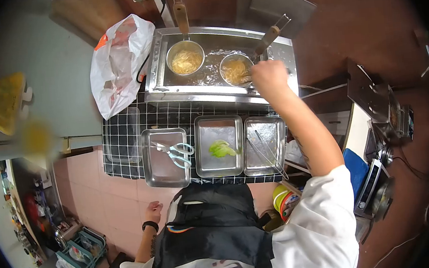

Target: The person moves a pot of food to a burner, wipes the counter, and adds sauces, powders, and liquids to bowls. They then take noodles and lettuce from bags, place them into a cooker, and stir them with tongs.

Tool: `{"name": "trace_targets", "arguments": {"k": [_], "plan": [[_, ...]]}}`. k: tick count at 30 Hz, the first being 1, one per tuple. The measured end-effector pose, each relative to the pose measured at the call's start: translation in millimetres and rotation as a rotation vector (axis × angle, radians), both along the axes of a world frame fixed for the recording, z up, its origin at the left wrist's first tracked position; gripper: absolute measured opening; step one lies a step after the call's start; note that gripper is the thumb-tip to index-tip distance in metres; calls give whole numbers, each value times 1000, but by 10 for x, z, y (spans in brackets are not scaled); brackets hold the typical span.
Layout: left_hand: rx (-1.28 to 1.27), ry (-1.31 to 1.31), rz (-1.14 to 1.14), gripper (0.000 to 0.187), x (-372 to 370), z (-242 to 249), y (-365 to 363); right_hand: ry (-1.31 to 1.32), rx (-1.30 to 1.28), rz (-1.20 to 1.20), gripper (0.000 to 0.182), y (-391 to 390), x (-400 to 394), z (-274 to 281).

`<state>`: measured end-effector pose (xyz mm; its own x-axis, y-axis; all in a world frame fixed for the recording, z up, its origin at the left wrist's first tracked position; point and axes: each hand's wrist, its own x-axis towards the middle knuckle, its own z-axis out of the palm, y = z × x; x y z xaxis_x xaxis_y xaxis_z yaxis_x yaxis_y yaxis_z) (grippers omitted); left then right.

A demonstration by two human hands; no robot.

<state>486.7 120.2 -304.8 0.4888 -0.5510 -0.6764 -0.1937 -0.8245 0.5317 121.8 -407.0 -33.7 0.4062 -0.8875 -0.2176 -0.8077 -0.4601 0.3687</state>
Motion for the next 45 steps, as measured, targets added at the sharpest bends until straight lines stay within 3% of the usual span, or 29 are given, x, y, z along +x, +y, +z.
{"name": "trace_targets", "arguments": {"k": [2, 4, 7, 11, 12, 15, 19, 24, 27, 33, 35, 41, 45], "plan": [[14, 10, -12, 38, -63, 11, 24, 19, 66, -21, 13, -125, -23, -287], [23, 15, -27, 37, -56, -37, 60, -61, -33, 105, 11, -151, -58, -216], [-14, 50, 15, 39, -26, -130, 87, -44, -108, -24, 18, 48, -272, 622], [12, 69, -19, 39, 71, -163, 1, -301, -395, 42, 15, 525, -611, 1726], [9, 55, -40, 39, 95, -168, -41, -325, -413, -34, 14, 677, -534, 2019], [11, 30, -65, 39, 189, -263, -136, -421, -531, -180, 15, 896, -611, 2339], [-20, 15, -81, 38, 298, -350, -215, -379, -446, -81, 15, 756, -582, 2019], [-3, 16, -9, 38, 166, 2, -346, -238, -308, -6, 19, 192, -578, 605], [-23, 19, 22, 37, 171, -102, -140, -67, -177, -50, 11, 268, -321, 429], [76, 4, -21, 38, 121, -143, 309, -105, -10, -10, 12, 49, -81, -195], [90, -14, -38, 38, 112, -225, 260, -106, -6, -37, 13, 37, -209, -135], [24, 36, 14, 37, -275, -208, 247, -453, -443, 67, 13, 543, -705, 1269], [1, 39, 23, 36, -613, -69, 69, -564, -568, -47, 13, 857, -814, 1848]]}}
